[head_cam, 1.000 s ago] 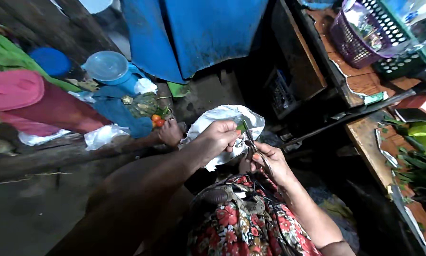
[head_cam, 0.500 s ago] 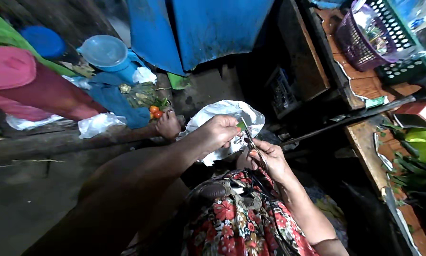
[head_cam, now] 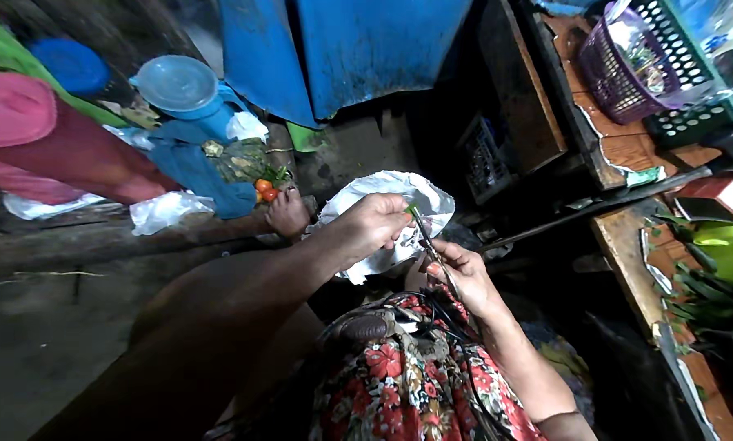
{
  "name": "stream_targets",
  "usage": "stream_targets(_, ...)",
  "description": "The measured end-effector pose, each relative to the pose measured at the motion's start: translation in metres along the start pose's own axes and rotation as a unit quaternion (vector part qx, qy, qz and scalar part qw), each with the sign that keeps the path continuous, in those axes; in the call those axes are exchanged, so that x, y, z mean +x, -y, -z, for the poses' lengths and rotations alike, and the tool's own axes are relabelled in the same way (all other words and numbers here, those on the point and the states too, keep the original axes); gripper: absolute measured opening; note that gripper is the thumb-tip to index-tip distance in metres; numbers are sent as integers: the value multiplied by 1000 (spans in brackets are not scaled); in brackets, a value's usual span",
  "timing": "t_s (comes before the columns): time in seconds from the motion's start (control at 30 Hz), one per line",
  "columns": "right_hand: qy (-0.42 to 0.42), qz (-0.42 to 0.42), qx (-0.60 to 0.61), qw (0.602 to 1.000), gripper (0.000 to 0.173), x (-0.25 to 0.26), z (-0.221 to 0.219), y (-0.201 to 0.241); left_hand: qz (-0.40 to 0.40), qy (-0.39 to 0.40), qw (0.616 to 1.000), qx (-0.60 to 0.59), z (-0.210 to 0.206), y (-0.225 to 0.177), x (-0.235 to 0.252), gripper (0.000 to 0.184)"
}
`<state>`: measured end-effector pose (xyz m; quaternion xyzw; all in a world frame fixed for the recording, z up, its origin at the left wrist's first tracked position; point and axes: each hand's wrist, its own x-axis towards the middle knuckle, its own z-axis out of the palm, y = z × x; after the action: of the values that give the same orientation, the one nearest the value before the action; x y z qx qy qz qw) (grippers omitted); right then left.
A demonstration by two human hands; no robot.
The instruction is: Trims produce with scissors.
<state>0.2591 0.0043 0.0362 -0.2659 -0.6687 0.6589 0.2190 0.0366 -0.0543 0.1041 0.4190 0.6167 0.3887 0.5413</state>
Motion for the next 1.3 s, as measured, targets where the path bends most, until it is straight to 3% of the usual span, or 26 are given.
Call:
stream_targets(0.17, -18, -10, 5, 1000, 34, 1, -3, 2, 5, 15, 999, 31, -1, -1, 0, 22)
stream_targets(0.73, -47, -3, 67, 997, 28, 2, -1, -1, -3, 23, 1000, 16, 11, -3, -7, 22)
stream_targets(0.93, -3, 3, 26, 1000, 45, 2, 0, -3, -5, 12, 1000, -4, 11, -3, -5, 22)
stream_targets(1.3, -17, -29, -14, 999, 41, 6, -6, 8, 37, 31, 998, 31, 5, 1, 1, 17)
